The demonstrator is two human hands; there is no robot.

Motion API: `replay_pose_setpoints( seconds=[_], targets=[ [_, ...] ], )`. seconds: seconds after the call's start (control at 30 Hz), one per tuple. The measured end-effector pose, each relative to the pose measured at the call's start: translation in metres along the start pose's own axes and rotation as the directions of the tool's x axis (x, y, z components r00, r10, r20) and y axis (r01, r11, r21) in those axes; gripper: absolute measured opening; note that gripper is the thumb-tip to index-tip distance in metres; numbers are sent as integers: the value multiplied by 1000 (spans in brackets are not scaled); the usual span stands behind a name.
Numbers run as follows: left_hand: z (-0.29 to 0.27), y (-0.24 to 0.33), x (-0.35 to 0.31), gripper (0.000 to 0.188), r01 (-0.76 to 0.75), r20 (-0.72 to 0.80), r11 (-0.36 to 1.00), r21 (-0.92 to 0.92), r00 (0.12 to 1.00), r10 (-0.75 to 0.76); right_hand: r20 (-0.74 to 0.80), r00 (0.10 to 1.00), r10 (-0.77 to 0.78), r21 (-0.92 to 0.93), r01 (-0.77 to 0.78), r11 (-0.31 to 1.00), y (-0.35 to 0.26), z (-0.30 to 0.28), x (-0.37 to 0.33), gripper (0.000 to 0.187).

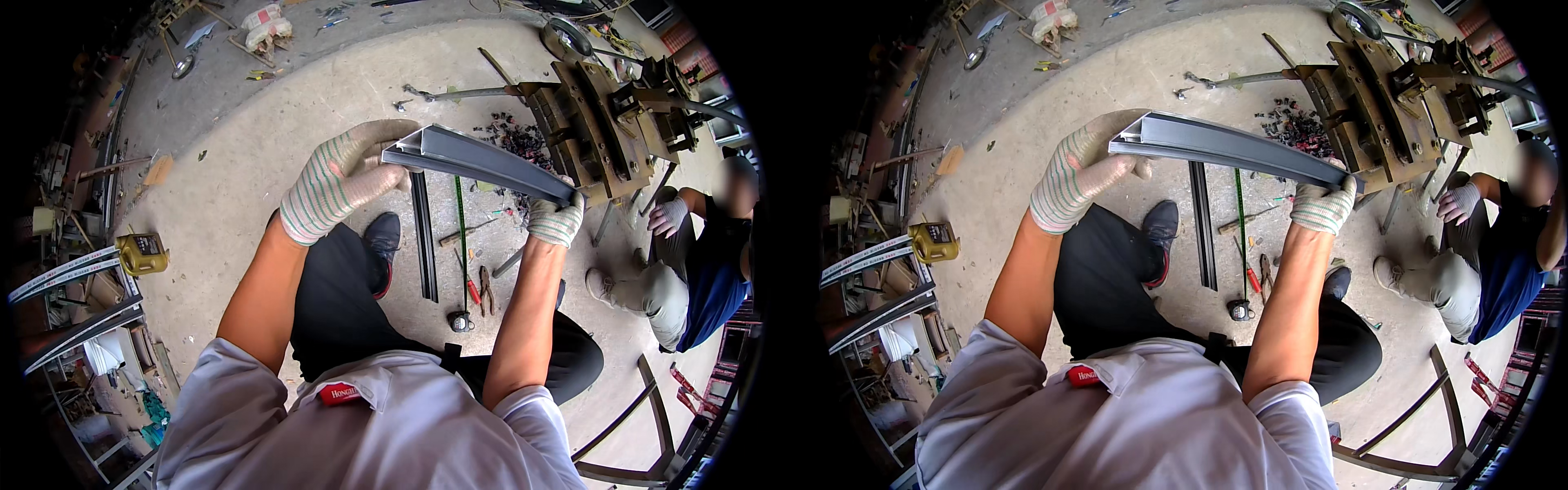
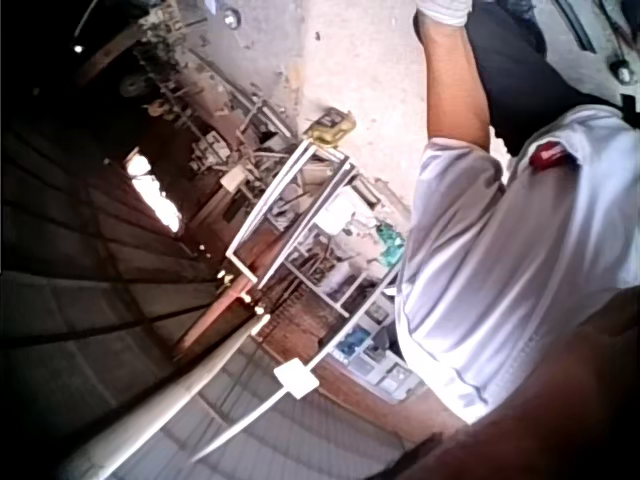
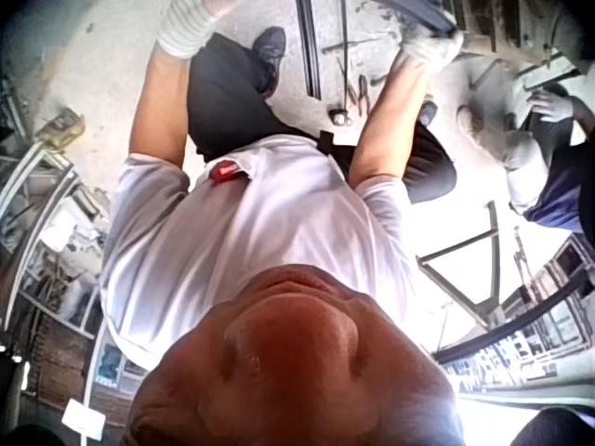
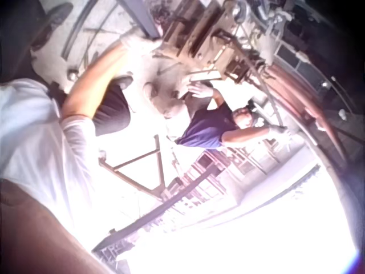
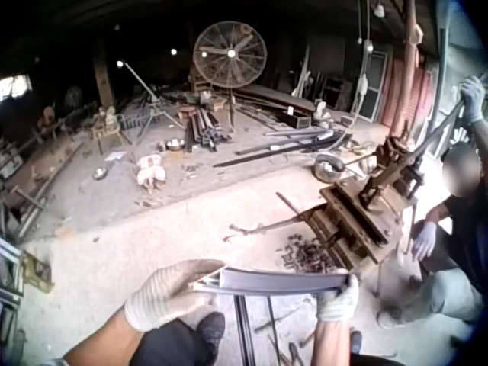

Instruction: The person measures several red and black metal profiles using a green tape measure, then places them on a nearby workbench. The person handles the profiles one at a time, aligns the tape measure, and sets each piece down after measuring.

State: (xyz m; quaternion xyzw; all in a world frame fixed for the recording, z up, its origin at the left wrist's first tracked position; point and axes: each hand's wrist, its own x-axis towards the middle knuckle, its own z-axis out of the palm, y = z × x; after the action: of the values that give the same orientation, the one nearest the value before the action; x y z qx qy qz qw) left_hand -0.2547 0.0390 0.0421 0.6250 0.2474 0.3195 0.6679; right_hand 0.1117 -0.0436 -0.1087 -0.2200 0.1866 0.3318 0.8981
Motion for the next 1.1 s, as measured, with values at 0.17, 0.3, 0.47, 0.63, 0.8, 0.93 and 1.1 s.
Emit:
replay_pose_setpoints(
  seconds=[0.17, 0.3, 0.47, 0.63, 0.8, 0.93, 1.1],
  targets=[
    [35, 3, -6, 40, -32, -42, 998, 61, 999, 34, -15, 999, -38, -3, 38, 999, 0, -11, -3, 27],
    [42, 8, -5, 35, -97, 21, 977, 191, 995, 95, -21, 999, -31, 77, 32, 996, -3, -24, 7, 32],
    [54, 14, -4, 31, -240, 73, 912, 334, 971, 229, -66, 997, -41, -28, 40, 999, 11, -31, 2, 46],
    [61, 15, -1, 31, -243, 122, 878, 412, 970, 211, -76, 993, 86, 47, -82, 995, 11, -53, 10, 41],
    [69, 11, 1, 31, -221, 140, 898, 381, 974, 180, -58, 991, 117, 65, -113, 991, 19, -69, 11, 47],
    [72, 9, 5, 30, -281, 190, 860, 426, 957, 219, -81, 989, 126, 69, -120, 990, 27, -71, 0, 51],
    [85, 8, 10, 29, -321, 154, 810, 491, 947, 282, -143, 953, 269, 50, -264, 963, 40, -79, -10, 50]
  ],
)
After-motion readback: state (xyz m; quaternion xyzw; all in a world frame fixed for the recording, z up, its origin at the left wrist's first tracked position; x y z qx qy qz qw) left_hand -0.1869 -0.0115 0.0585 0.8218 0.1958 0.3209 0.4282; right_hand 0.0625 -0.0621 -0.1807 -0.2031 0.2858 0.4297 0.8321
